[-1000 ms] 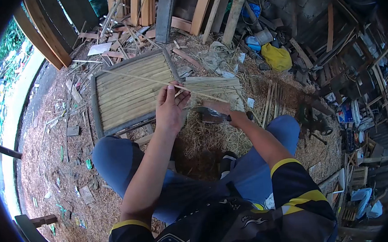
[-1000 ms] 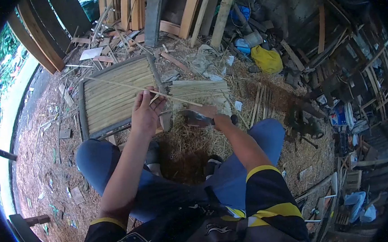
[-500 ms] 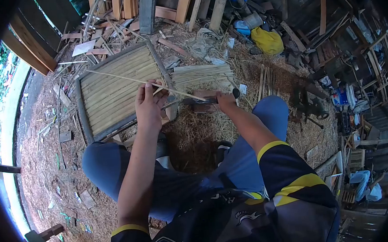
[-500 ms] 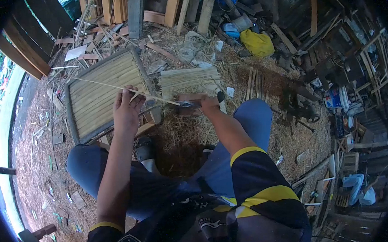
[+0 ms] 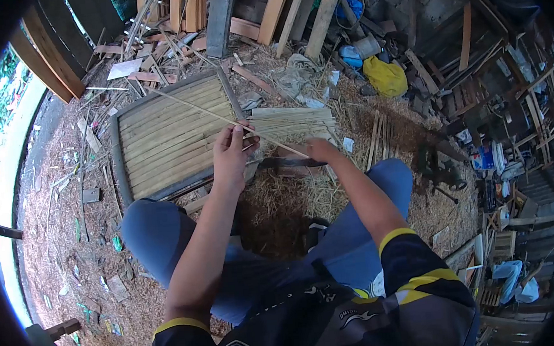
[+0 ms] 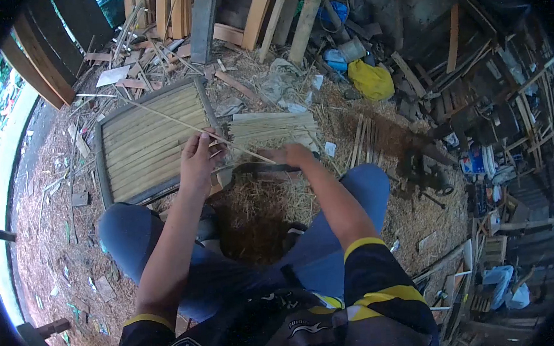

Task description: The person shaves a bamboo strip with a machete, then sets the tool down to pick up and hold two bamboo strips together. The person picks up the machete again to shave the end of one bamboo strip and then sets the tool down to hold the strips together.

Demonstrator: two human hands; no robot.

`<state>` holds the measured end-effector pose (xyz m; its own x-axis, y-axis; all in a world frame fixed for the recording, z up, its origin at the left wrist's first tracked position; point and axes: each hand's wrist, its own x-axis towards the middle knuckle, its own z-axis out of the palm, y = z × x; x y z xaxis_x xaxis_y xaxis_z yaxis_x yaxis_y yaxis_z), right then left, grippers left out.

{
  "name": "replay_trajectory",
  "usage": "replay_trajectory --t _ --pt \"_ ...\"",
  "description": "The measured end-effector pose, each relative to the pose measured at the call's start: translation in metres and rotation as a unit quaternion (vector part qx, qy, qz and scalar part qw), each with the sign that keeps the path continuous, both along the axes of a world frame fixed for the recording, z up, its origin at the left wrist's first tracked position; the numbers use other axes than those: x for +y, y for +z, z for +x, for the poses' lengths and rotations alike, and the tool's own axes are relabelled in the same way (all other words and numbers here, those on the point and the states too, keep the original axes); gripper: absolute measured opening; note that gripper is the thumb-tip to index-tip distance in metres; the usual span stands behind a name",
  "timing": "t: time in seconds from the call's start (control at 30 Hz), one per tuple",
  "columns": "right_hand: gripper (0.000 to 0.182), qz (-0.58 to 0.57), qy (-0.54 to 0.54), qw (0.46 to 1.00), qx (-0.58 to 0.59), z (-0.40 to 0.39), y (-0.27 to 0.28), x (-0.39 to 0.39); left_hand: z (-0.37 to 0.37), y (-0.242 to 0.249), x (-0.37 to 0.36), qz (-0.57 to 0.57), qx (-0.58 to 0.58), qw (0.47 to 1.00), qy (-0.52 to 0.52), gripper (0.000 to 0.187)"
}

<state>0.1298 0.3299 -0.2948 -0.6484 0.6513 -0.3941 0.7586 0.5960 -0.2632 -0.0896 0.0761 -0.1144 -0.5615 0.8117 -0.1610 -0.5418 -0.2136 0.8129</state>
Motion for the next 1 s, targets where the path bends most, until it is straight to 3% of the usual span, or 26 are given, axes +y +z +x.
replay_trajectory --t 0.07,0.17,0.27,0.37,0.47,0.57,0.67,0.77,0.8,0.9,1.0 --pt "0.036 0.005 -0.073 0.969 0.235 -0.015 0.064 -0.011 0.001 -0.003 0.009 -0.003 0.01 1.0 -0.003 0.022" --pt "0.04 -0.284 -0.123 0.866 0.392 -0.026 0.13 -0.033 0.005 -0.006 0.02 0.0 0.015 1.0 -0.008 0.021" --pt "0.031 -0.297 -0.048 0.882 0.362 -0.021 0.157 -0.058 0.011 -0.006 0.031 0.001 0.043 0.999 -0.008 0.02" --pt "0.025 -0.328 -0.018 0.876 0.353 -0.023 0.195 -0.088 0.022 -0.002 0.041 -0.002 0.036 0.999 -0.019 0.019" --pt "0.019 -0.341 -0.03 0.881 0.327 -0.02 0.198 -0.089 0.031 -0.009 0.049 -0.017 0.068 0.997 -0.031 0.022" --pt "0.018 -0.233 -0.006 0.9 0.367 -0.01 0.171 -0.074 0.037 -0.014 0.054 -0.08 0.073 0.992 -0.067 0.026" --pt "0.017 -0.065 -0.039 0.938 0.338 0.014 0.196 -0.046 0.048 -0.012 0.056 -0.112 0.124 0.981 -0.093 0.027" --pt "0.018 -0.007 -0.07 0.94 0.333 0.054 0.244 -0.005 0.054 -0.017 0.058 -0.129 0.328 0.919 -0.178 0.028" --pt "0.018 0.019 -0.082 0.934 0.348 0.069 0.257 0.005 0.058 -0.022 0.064 -0.125 0.34 0.911 -0.199 0.027" --pt "0.017 -0.024 -0.118 0.942 0.314 0.112 0.296 0.025 0.075 -0.039 0.087 -0.135 0.352 0.89 -0.256 0.026" --pt "0.016 -0.046 -0.092 0.924 0.369 0.158 0.258 0.062 0.098 -0.051 0.122 -0.163 0.338 0.881 -0.287 0.025"
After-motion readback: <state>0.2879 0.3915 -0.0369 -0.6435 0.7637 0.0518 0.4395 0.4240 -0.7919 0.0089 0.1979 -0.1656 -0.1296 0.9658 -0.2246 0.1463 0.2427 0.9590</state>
